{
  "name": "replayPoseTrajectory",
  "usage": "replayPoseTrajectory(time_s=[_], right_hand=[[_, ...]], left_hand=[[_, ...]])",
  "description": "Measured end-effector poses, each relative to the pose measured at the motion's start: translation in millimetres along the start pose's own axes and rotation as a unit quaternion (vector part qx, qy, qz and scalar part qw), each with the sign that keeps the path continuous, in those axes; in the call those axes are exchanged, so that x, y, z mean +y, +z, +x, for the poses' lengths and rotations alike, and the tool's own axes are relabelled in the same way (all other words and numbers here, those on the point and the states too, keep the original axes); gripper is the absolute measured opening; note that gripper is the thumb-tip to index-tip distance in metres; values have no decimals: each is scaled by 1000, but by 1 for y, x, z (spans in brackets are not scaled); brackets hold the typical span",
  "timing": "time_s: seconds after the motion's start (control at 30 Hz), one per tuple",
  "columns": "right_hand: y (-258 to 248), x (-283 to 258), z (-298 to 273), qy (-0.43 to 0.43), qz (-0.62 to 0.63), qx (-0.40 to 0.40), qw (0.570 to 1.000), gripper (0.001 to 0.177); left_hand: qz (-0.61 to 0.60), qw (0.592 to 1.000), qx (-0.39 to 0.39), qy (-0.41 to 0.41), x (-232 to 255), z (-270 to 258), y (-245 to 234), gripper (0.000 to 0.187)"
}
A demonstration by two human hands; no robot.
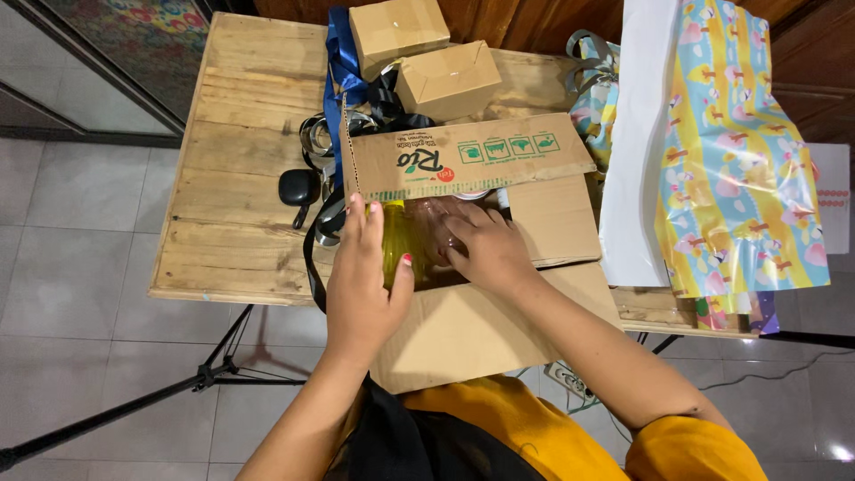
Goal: The person places a pink spray bottle, a round container, and two dark bottles into a cardboard box on a wooden table. They close the box flaps, apply tape to seal it, and then place the sealed box onto a white sheet of wrapping paper.
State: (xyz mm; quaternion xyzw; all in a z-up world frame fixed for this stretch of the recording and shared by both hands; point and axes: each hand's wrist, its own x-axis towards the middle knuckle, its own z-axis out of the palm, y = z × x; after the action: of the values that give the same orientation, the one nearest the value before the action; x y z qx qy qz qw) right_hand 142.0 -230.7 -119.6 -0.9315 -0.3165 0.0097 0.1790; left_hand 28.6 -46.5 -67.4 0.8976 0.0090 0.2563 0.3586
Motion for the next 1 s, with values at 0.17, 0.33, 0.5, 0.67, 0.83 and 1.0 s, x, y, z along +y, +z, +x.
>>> replayPoseTrajectory(time_s=[0.17, 0.33, 0.5, 0.67, 0.83, 1.0], right_hand=[[-19, 17, -1, -52, 26, 160, 985, 57], [-5, 26, 14, -46, -62, -39, 996, 66], [2, 46, 7, -67, 30, -46, 996, 53], [-30, 80, -18, -69, 105, 65, 990, 41], [-75, 113, -90, 88, 107, 180, 974, 35], [-77, 131, -155, 241, 146, 126, 951, 54]], left_hand=[[-96, 991, 32, -87, -12, -10, 3, 65], [-62, 997, -31, -15, -20, -13, 6, 74], [78, 981, -178, 5, -23, -6, 27, 77], [108, 975, -193, -9, -35, -3, 42, 52], [-16, 993, -116, -34, -65, -4, 18, 20], [129, 974, -188, 3, -72, -19, -14, 40]])
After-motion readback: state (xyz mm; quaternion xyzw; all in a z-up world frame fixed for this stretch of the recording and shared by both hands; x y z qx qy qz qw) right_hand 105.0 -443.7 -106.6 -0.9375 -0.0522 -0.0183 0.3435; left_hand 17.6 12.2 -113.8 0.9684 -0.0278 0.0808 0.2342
